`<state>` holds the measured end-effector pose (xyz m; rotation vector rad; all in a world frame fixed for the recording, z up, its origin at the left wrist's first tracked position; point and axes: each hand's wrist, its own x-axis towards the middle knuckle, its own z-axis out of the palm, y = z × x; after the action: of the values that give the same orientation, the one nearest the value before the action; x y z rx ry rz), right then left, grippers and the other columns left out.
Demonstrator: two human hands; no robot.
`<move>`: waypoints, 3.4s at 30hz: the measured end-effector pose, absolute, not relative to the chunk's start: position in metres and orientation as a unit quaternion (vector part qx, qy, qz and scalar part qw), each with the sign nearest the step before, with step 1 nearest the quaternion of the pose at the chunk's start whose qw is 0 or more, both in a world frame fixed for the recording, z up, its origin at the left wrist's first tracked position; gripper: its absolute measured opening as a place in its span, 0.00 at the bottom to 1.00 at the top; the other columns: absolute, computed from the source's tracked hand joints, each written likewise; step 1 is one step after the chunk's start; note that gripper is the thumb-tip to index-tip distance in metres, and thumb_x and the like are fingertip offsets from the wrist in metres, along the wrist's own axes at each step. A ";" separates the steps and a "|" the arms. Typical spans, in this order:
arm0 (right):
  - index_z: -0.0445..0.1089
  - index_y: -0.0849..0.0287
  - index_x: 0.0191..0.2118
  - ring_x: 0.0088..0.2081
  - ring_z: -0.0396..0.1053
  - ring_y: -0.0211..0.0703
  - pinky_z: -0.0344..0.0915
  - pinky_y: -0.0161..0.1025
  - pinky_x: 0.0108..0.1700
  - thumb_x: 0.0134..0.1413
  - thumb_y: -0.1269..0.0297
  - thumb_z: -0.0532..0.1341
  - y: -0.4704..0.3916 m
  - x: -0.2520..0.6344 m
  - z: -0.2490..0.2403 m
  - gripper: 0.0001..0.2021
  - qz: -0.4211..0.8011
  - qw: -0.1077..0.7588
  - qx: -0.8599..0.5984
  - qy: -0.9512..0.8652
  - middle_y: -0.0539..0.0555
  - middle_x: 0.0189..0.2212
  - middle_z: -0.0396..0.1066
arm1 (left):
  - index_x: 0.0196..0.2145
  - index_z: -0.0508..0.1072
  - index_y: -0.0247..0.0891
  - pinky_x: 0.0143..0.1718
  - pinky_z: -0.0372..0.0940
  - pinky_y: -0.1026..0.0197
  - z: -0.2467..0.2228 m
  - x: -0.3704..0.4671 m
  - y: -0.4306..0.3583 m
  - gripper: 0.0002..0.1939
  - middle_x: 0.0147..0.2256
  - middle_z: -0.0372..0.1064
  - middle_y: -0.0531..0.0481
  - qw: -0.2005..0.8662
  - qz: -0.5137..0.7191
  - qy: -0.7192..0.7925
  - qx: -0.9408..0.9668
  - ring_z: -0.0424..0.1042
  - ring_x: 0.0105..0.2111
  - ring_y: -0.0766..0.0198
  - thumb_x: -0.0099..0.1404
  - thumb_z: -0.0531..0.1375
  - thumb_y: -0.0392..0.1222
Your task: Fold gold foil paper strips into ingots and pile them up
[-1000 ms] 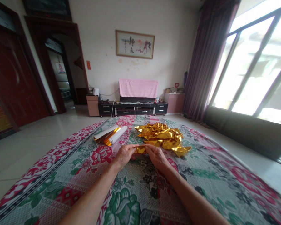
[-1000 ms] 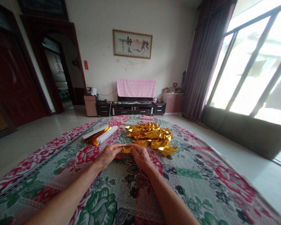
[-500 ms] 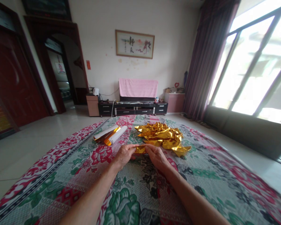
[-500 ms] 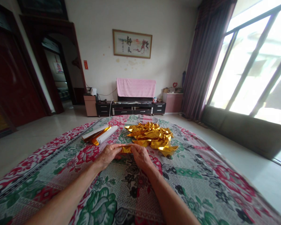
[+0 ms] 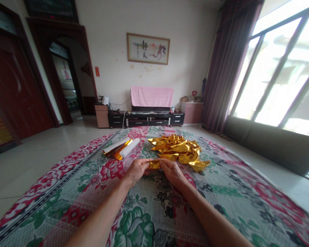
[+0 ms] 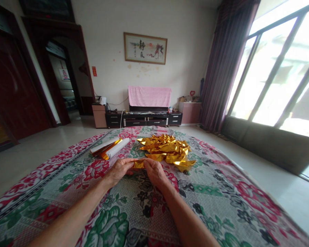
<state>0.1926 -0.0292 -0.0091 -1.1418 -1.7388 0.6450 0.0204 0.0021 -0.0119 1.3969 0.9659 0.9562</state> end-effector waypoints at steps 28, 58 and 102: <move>0.71 0.61 0.45 0.32 0.66 0.40 0.61 0.35 0.37 0.57 0.58 0.49 -0.028 0.194 -0.011 0.19 0.268 0.462 -0.459 -0.710 0.50 0.30 0.72 | 0.46 0.72 0.36 0.28 0.60 0.66 -0.006 0.021 -0.002 0.19 0.35 0.74 0.46 0.578 0.391 0.402 0.592 0.73 0.35 0.60 0.57 0.55 0.40; 0.71 0.60 0.45 0.34 0.67 0.40 0.61 0.34 0.39 0.58 0.59 0.48 -0.031 0.193 -0.008 0.18 0.276 0.449 -0.458 -0.716 0.49 0.31 0.72 | 0.44 0.73 0.37 0.29 0.60 0.65 -0.002 0.021 -0.004 0.18 0.33 0.74 0.48 0.583 0.388 0.401 0.591 0.72 0.32 0.62 0.56 0.55 0.41; 0.72 0.60 0.44 0.36 0.67 0.42 0.62 0.37 0.42 0.56 0.60 0.49 -0.033 0.191 -0.004 0.18 0.286 0.456 -0.452 -0.711 0.51 0.33 0.73 | 0.45 0.72 0.35 0.29 0.61 0.65 0.000 0.020 -0.005 0.19 0.34 0.74 0.47 0.585 0.382 0.399 0.594 0.72 0.33 0.62 0.56 0.56 0.41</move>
<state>0.1912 -0.0327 -0.0036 -1.1138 -1.7538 0.7042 0.0202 -0.0051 -0.0005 1.3852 0.9312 0.8914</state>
